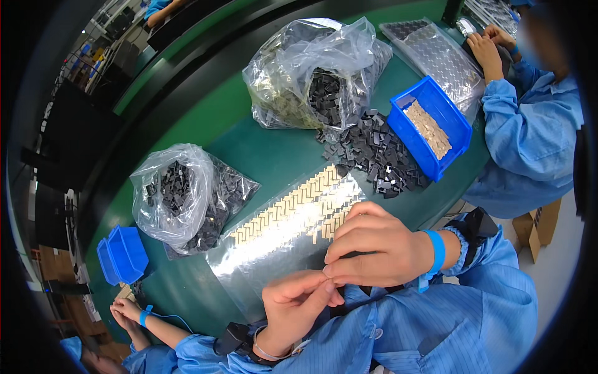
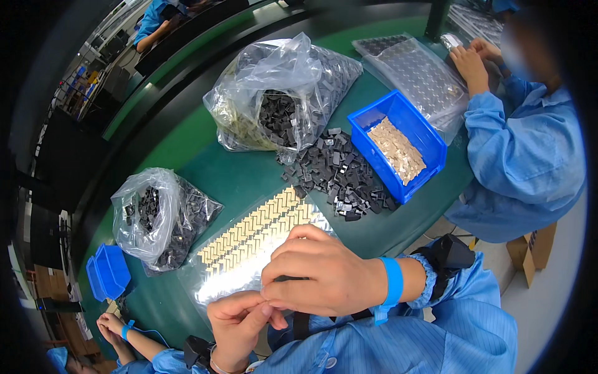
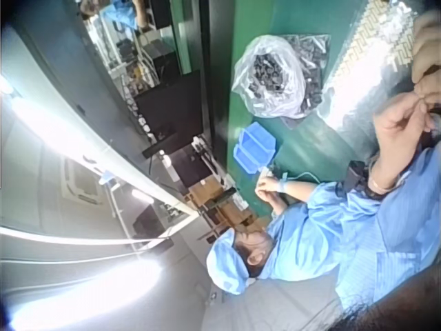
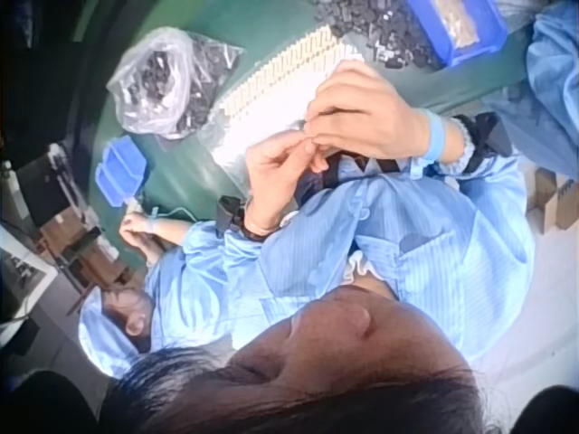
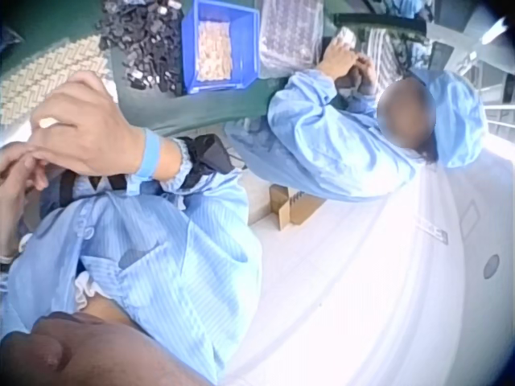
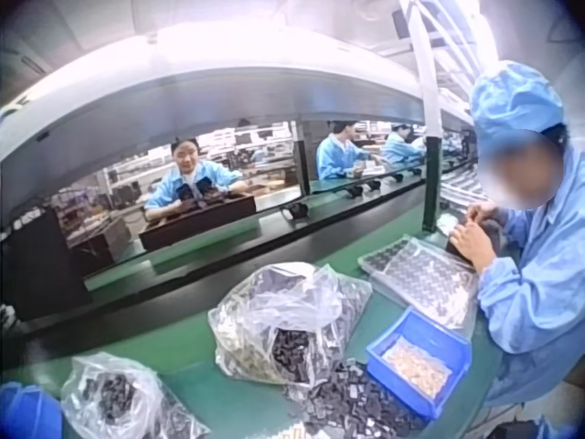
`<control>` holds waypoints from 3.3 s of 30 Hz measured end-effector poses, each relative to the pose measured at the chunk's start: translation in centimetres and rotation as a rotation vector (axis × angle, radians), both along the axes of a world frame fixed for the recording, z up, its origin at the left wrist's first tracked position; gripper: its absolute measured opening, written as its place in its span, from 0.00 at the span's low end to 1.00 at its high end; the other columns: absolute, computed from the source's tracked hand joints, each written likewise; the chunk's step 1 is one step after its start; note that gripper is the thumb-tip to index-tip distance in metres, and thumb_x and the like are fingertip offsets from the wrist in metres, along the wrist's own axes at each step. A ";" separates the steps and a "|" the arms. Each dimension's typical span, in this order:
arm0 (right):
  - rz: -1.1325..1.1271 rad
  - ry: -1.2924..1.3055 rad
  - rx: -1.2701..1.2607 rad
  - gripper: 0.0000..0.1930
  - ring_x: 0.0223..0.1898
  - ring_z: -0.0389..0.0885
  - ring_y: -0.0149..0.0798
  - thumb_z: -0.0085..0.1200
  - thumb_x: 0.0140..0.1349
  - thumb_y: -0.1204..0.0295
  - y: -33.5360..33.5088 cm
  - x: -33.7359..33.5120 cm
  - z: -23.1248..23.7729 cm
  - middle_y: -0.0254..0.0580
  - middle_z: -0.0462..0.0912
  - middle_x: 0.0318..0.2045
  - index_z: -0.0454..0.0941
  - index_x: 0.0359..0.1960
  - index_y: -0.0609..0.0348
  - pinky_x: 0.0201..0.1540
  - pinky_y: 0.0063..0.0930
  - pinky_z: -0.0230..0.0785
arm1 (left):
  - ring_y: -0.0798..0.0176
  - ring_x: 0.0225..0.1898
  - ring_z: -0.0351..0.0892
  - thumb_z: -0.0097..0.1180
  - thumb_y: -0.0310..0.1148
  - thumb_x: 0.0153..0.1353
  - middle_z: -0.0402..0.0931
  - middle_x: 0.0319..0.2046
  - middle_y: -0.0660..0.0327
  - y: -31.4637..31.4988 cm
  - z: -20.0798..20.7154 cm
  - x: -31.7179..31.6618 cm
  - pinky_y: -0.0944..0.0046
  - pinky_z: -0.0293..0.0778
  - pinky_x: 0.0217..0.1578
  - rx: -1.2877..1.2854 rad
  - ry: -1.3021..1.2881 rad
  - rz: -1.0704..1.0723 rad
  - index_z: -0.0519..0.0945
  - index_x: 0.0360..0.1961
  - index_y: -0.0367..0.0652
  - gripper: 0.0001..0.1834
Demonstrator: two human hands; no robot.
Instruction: Assembling small electronic or plastic components by inserting metal pins into black plastic housings.
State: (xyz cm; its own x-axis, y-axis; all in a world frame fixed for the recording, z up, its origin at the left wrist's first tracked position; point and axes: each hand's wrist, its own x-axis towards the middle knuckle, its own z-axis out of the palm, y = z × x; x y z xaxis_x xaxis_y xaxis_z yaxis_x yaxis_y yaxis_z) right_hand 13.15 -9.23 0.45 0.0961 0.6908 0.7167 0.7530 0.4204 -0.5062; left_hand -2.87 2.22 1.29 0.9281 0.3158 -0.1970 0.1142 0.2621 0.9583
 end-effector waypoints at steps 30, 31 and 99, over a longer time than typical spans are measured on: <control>0.146 1.039 -0.503 0.07 0.30 0.79 0.31 0.56 0.55 0.77 0.4 -1.3 0.0 0.41 0.81 0.28 0.79 0.35 0.64 0.33 0.21 0.70 | 0.66 0.21 0.78 0.50 0.27 0.61 0.78 0.24 0.53 -0.5 -0.4 0.2 0.71 0.76 0.23 0.033 -0.013 0.289 0.77 0.33 0.26 0.11; 0.145 1.039 -0.502 0.07 0.30 0.79 0.31 0.56 0.55 0.77 0.4 -1.4 -0.1 0.41 0.81 0.28 0.79 0.35 0.64 0.33 0.21 0.70 | 0.66 0.21 0.78 0.50 0.27 0.61 0.78 0.24 0.53 -0.6 -0.5 0.2 0.71 0.76 0.23 0.033 -0.013 0.288 0.77 0.33 0.26 0.11; -0.966 -0.080 -0.320 0.04 0.23 0.77 0.47 0.52 0.52 0.78 -7.6 10.2 3.0 0.48 0.76 0.21 0.76 0.29 0.65 0.25 0.32 0.67 | 0.63 0.41 0.66 0.60 0.26 0.50 0.68 0.39 0.53 2.4 0.8 1.2 0.65 0.61 0.46 0.383 -0.224 0.408 0.80 0.31 0.35 0.07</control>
